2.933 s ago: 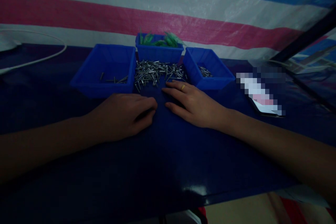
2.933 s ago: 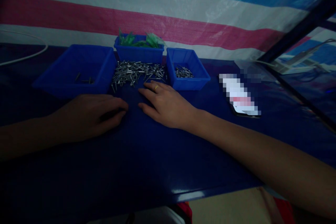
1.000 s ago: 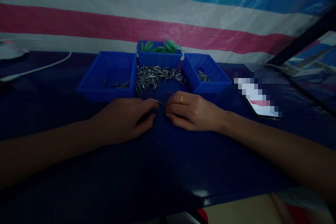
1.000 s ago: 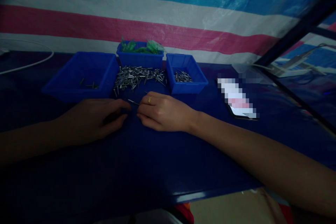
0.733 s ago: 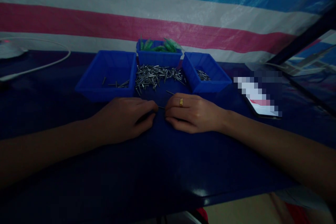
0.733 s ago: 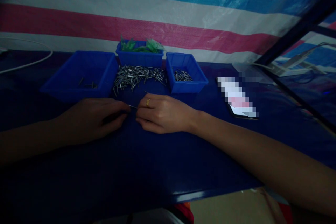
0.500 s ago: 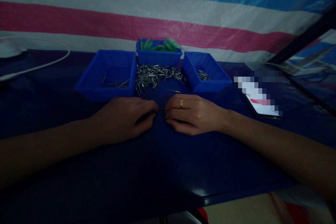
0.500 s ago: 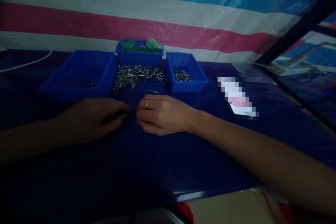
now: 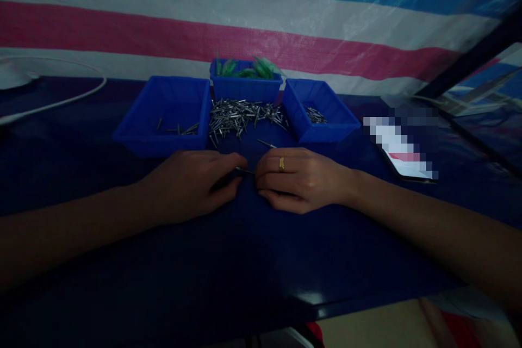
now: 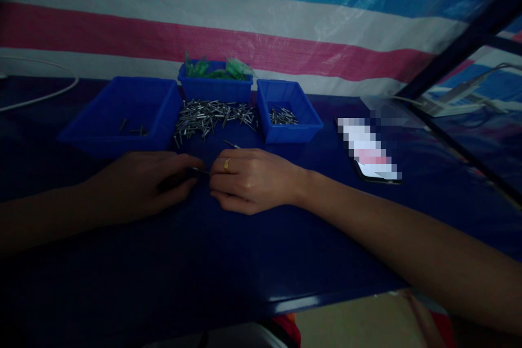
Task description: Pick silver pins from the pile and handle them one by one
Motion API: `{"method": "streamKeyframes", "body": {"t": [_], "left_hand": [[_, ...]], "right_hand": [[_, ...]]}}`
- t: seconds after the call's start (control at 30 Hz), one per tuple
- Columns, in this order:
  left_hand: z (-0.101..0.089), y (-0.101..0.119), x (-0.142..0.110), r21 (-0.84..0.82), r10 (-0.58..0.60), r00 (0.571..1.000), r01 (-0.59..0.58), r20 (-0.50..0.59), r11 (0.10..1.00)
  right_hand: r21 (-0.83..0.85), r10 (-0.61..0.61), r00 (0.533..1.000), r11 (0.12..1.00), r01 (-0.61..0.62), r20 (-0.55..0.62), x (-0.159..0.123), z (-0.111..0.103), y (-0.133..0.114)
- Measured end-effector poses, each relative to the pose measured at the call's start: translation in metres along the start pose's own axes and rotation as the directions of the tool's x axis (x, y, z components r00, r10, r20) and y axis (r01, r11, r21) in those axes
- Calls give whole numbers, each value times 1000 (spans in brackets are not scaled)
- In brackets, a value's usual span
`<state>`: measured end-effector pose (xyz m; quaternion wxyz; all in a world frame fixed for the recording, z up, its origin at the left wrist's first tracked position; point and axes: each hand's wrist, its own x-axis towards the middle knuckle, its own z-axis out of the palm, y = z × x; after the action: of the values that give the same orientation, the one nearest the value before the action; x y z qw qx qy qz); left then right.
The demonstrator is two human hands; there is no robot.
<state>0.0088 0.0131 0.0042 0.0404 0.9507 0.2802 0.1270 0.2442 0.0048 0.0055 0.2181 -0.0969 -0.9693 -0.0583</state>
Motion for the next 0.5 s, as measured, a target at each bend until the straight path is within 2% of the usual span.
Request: {"method": "streamKeyframes", "body": {"t": [0.27, 0.5], "left_hand": [[1, -1, 0, -5, 19, 1000, -19, 3, 1000], [-1, 1, -1, -3, -15, 1000, 15, -5, 1000]], "right_hand": [[-3, 11, 1000, 1000, -11, 10, 0, 0, 1], [-13, 23, 999, 1000, -22, 24, 0, -1, 0]]}}
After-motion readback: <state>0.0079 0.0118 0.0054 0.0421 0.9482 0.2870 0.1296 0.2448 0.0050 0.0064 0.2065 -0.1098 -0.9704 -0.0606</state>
